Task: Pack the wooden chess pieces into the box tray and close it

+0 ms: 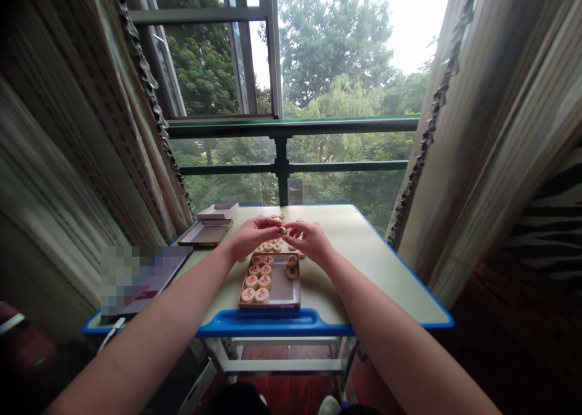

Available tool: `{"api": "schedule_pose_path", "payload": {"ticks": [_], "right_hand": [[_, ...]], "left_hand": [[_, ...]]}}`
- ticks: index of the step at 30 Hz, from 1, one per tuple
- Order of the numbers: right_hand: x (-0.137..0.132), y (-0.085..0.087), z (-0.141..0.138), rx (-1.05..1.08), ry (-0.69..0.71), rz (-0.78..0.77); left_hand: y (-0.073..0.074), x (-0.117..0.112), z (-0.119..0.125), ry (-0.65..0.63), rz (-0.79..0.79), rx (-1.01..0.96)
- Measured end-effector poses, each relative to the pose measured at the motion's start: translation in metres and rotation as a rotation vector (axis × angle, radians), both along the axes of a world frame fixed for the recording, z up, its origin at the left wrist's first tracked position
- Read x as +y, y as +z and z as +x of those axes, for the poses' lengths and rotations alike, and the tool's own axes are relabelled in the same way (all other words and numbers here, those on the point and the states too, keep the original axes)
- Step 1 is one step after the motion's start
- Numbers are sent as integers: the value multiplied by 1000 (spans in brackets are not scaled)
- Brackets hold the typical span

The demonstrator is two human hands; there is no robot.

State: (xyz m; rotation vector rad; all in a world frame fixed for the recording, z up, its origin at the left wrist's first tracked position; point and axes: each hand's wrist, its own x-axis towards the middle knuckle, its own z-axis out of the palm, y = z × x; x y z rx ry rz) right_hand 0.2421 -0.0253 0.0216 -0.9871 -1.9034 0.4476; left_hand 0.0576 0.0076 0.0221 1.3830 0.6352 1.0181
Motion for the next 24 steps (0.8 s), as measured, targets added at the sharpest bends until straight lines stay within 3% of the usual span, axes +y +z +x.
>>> {"api": "schedule_pose_path", "payload": {"ticks": [13,24], "right_hand": [[11,-8,9,5,-58,-67],[3,1,11,38,-5,-148]], "left_hand": [[2,-7,6,128,176,220],[-1,-4,5,118,279,292]]}}
